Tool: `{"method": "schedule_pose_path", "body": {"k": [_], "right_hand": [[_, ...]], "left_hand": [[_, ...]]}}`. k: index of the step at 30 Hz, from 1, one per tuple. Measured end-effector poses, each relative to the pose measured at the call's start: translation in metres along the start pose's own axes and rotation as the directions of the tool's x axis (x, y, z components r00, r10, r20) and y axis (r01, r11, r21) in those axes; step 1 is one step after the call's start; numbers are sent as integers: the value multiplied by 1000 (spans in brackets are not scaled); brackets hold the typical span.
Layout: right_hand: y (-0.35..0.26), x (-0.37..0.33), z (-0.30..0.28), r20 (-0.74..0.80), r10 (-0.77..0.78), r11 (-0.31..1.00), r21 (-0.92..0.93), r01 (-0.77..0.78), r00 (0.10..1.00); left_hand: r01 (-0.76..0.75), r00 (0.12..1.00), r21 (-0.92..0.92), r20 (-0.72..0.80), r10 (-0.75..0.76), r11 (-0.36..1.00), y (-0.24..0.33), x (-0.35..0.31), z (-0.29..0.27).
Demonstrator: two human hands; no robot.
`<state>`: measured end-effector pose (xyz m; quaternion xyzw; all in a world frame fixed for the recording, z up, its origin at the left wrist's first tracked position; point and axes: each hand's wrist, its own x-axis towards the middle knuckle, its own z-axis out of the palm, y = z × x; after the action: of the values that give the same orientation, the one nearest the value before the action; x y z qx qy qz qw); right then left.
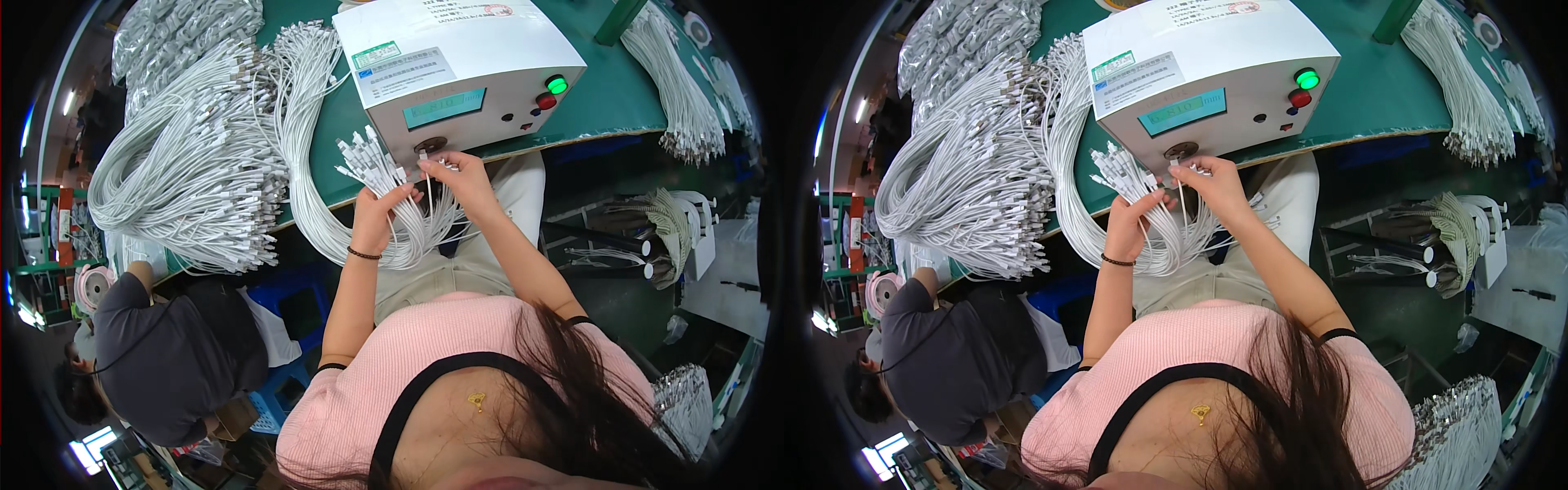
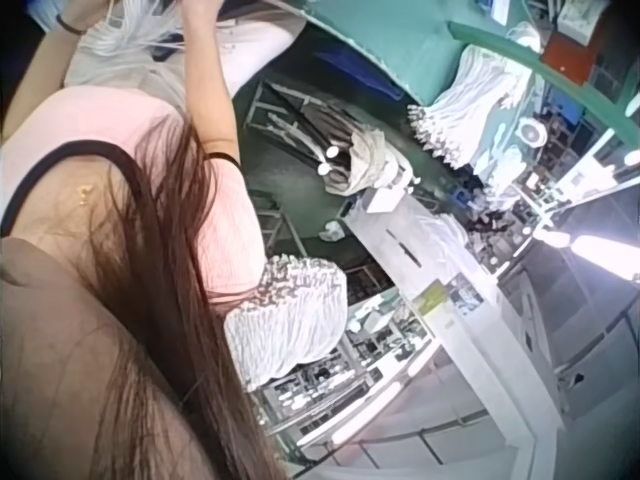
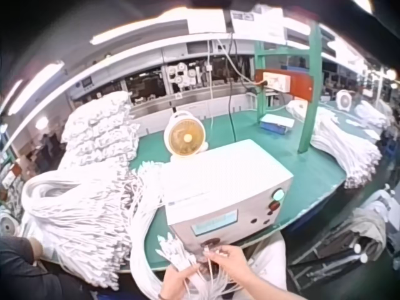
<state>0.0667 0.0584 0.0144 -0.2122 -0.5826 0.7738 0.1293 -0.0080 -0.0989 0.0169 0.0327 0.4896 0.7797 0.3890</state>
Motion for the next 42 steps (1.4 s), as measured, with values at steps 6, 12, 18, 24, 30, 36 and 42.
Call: {"method": "schedule_pose_path", "body": {"k": [6,12,18,24,30,36,42], "right_hand": [[-3,1,5,-29,19,999,41,-18,999],[-13,7,11,-69,81,981,182,-67,994],[-13,7,5,-26,71,995,68,-69,997],[-16,-3,5,214,29,987,-162,6,976],[5,-1,2,13,-1,1000,-23,1,1000],[-4,6,3,-3,74,994,87,-74,997],[-6,7,4,-23,79,995,62,-78,997]], "left_hand": [[-62,998,24,-29,62,998,5,4,0],[-108,993,18,-37,108,994,10,5,4],[-104,992,14,-71,105,994,6,3,6],[-87,996,121,39,83,989,0,0,3],[-71,996,51,-57,74,996,1,-1,2],[-115,992,21,-49,116,993,6,2,7],[-131,990,28,-49,132,991,7,4,6]]}}
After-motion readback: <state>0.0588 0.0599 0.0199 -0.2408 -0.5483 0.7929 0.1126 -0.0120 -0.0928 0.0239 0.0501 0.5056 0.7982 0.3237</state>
